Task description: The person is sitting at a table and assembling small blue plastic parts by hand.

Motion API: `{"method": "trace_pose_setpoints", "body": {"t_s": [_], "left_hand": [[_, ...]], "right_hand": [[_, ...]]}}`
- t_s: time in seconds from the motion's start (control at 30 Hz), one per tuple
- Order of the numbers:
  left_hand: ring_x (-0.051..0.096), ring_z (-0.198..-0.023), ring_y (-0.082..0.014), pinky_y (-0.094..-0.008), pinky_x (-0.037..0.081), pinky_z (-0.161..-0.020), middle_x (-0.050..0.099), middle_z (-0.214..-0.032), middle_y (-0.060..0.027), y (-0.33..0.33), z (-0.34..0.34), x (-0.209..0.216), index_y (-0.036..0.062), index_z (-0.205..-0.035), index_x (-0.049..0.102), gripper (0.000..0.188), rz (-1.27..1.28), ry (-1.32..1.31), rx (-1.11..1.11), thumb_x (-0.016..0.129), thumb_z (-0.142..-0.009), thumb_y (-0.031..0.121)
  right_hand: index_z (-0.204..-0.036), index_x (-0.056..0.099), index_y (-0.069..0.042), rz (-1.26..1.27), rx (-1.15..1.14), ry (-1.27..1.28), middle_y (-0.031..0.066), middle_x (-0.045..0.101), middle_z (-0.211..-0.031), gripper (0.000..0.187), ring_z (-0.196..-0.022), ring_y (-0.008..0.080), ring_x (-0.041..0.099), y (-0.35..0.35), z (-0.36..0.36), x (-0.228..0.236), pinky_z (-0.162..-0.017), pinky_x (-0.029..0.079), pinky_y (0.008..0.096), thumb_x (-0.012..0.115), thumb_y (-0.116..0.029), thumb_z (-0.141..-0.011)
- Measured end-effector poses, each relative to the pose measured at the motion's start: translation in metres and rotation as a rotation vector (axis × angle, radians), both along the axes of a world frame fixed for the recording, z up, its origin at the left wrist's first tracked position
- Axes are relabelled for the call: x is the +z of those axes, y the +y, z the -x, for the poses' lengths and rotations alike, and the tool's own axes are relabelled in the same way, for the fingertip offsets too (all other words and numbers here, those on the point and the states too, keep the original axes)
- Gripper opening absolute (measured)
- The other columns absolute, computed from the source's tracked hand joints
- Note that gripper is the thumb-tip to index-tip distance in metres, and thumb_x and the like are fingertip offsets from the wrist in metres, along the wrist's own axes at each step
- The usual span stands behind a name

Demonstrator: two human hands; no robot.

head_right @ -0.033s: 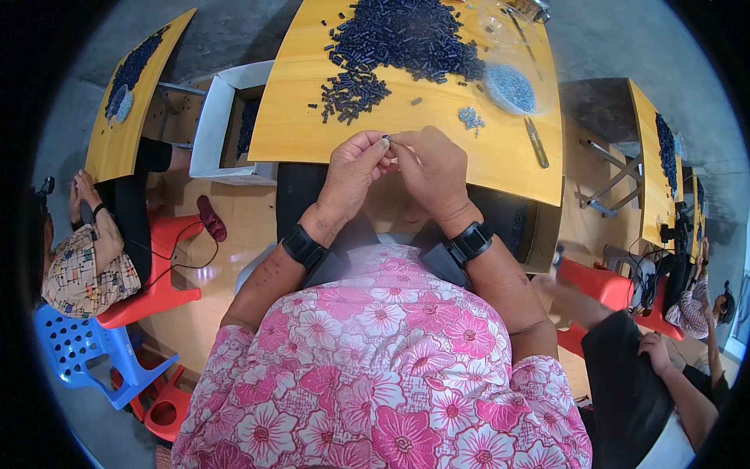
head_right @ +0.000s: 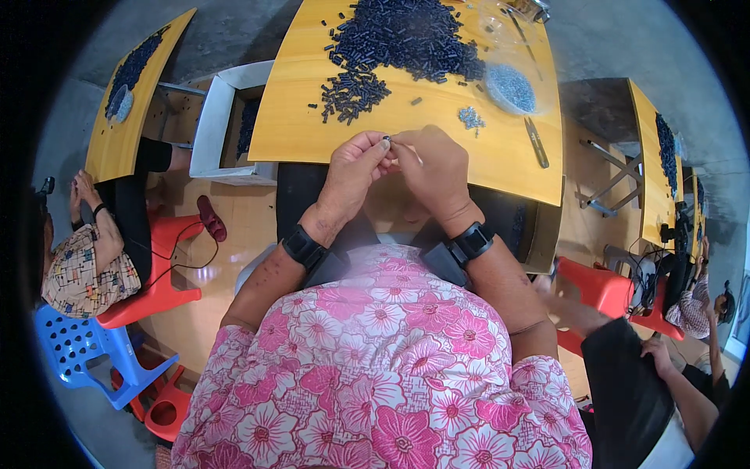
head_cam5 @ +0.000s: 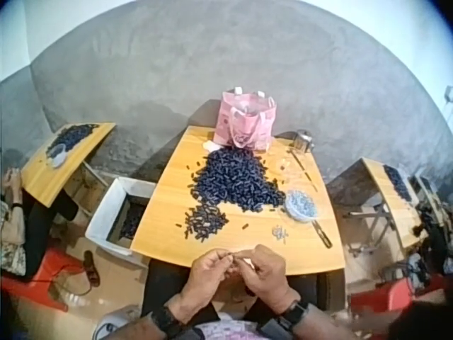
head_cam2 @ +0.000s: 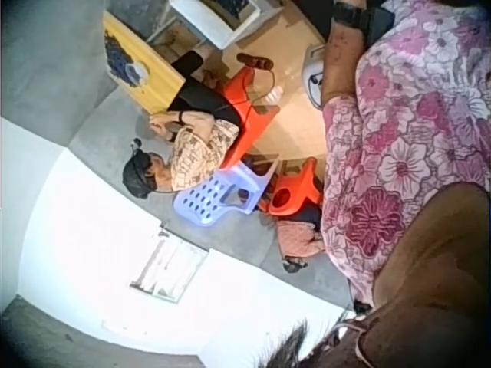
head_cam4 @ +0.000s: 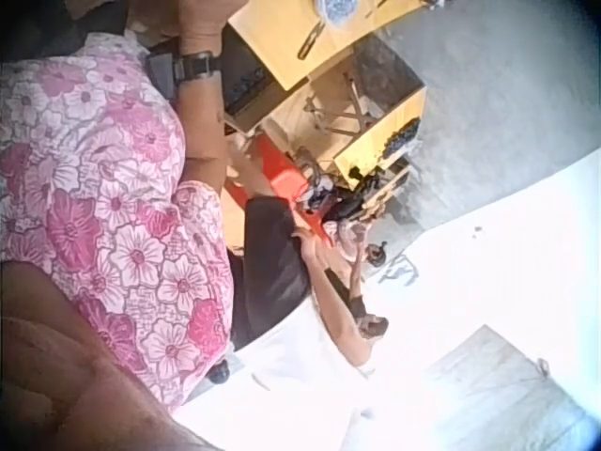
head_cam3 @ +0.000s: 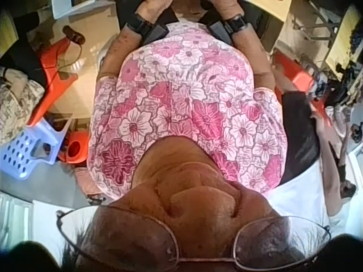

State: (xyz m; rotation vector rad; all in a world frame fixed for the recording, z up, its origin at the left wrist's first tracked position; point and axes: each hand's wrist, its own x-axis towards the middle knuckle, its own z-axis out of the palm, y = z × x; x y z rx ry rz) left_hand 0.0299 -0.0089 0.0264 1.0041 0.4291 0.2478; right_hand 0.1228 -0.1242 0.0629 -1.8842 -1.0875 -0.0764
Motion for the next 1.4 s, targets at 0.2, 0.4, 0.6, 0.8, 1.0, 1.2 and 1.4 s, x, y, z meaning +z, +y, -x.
{"method": "trace_pose_setpoints", "body": {"t_s": [0.2, 0.4, 0.6, 0.8, 1.0, 1.2, 1.4], "left_hand": [[0.055, -0.078, -0.0078, -0.0245, 0.051, -0.078, 0.06, -0.09, -0.0039, 0.007, 0.004, 0.001, 0.0008, -0.104, 0.057, 0.016, -0.057, -0.034, -0.098, 0.052, -0.096, 0.014], [0.056, -0.078, -0.0078, -0.0248, 0.052, -0.078, 0.06, -0.089, -0.004, 0.015, 0.002, -0.002, 0.0001, -0.104, 0.057, 0.017, -0.106, -0.072, -0.15, 0.052, -0.096, 0.015], [0.056, -0.077, -0.007, -0.0257, 0.052, -0.078, 0.06, -0.088, -0.0028, 0.009, 0.002, -0.001, 0.0007, -0.103, 0.058, 0.016, -0.013, -0.096, -0.115, 0.054, -0.096, 0.015], [0.055, -0.076, -0.0072, -0.0267, 0.052, -0.08, 0.06, -0.087, -0.0024, 0.004, 0.003, 0.001, 0.0012, -0.103, 0.058, 0.014, 0.013, -0.061, -0.095, 0.053, -0.096, 0.012], [0.056, -0.076, -0.0078, -0.0271, 0.052, -0.08, 0.061, -0.089, -0.0036, 0.003, 0.002, 0.002, 0.0007, -0.102, 0.058, 0.013, -0.005, -0.055, -0.095, 0.053, -0.095, 0.01], [0.057, -0.076, -0.0076, -0.0246, 0.051, -0.078, 0.063, -0.089, -0.0041, 0.001, 0.003, 0.007, -0.0012, -0.102, 0.059, 0.015, -0.126, -0.088, -0.09, 0.055, -0.094, 0.01], [0.06, -0.076, -0.0071, -0.0206, 0.051, -0.067, 0.064, -0.084, -0.0042, 0.001, 0.0, 0.003, -0.0018, -0.098, 0.061, 0.012, -0.249, -0.103, -0.028, 0.061, -0.09, 0.007]], "right_hand": [[-0.081, 0.069, -0.005, 0.055, 0.064, 0.246, 0.009, 0.066, -0.078, 0.006, -0.07, 0.0214, 0.063, -0.003, -0.01, 0.005, -0.066, 0.049, 0.03, 0.069, -0.007, -0.076], [-0.092, 0.071, -0.007, -0.005, 0.076, 0.443, 0.0081, 0.065, -0.078, 0.015, -0.071, 0.0162, 0.062, -0.001, -0.008, 0.012, -0.066, 0.048, 0.0264, 0.068, -0.005, -0.077], [-0.096, 0.072, -0.012, 0.081, 0.134, 0.176, 0.0087, 0.061, -0.07, 0.022, -0.062, 0.0201, 0.059, -0.005, -0.014, 0.003, -0.059, 0.047, 0.0292, 0.066, -0.005, -0.076], [-0.093, 0.072, -0.014, 0.015, 0.101, 0.03, 0.0071, 0.056, -0.065, 0.022, -0.058, 0.0208, 0.058, -0.006, -0.01, 0.001, -0.055, 0.047, 0.0302, 0.066, -0.005, -0.075], [-0.092, 0.072, -0.014, 0.037, 0.089, -0.001, 0.0072, 0.058, -0.067, 0.022, -0.058, 0.0205, 0.057, -0.01, -0.009, 0.003, -0.055, 0.047, 0.0295, 0.065, -0.003, -0.074], [-0.091, 0.073, -0.007, -0.096, 0.121, 0.429, 0.0039, 0.065, -0.074, 0.014, -0.063, 0.0118, 0.057, -0.01, -0.01, -0.004, -0.059, 0.047, 0.0253, 0.067, -0.006, -0.078], [-0.093, 0.072, -0.006, -0.128, 0.104, 1.011, 0.0006, 0.067, -0.083, 0.013, -0.066, 0.0054, 0.055, -0.013, -0.01, -0.008, -0.059, 0.044, 0.0199, 0.066, -0.013, -0.084]]}}
